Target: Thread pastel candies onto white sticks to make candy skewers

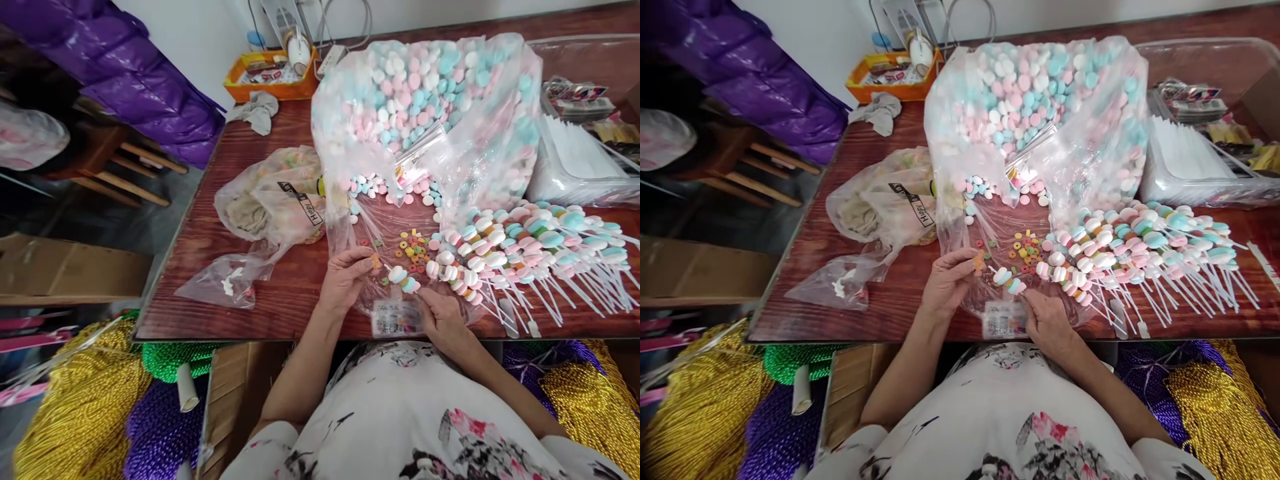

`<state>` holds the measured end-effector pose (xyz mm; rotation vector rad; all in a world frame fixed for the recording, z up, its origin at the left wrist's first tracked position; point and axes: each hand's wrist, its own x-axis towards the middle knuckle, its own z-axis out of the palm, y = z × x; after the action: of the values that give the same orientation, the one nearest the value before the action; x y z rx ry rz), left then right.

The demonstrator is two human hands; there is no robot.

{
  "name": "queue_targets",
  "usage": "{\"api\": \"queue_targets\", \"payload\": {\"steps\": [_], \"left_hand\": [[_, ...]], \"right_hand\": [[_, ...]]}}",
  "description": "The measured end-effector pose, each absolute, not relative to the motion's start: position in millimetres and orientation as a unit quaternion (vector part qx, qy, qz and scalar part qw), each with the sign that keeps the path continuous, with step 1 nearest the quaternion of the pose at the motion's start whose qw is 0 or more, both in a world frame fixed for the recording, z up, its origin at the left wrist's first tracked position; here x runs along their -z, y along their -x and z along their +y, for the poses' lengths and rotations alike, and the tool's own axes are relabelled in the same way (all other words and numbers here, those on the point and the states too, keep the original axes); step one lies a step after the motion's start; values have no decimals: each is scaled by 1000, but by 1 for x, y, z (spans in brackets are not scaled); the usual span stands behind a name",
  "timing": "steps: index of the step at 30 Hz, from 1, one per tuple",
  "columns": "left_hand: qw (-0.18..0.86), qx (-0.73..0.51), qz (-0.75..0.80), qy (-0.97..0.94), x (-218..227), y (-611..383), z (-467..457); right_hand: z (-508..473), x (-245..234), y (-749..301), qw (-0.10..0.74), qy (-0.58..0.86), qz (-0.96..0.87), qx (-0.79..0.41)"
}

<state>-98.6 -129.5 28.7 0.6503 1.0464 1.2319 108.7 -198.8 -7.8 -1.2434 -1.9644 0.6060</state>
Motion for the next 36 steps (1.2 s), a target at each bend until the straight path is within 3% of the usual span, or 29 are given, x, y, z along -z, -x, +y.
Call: {"api": "queue_targets", "payload": {"steps": [7,15,21,27,31,36], "left_hand": [[623,-608,433,-236,-30,97,-146],[576,-599,444,-334,-18,103,-150],[411,-581,472,-520,-5,104,-156],[420,-679,438,-414,-3,81,-157],[436,-679,406,-429,-7,73,-155],[341,-623,403,-578,-14,81,-153]], "right_hand": [[-202,-5,-101,366,455,-782,-218],[-207,-10,-102,282,470,-808,-218],[-209,2,-94,374,453,-759,-282],[-211,10,-75,460,467,-607,-450],[-211,8,-78,441,465,-635,-432],[-204,-1,-91,414,459,-687,-381]]}}
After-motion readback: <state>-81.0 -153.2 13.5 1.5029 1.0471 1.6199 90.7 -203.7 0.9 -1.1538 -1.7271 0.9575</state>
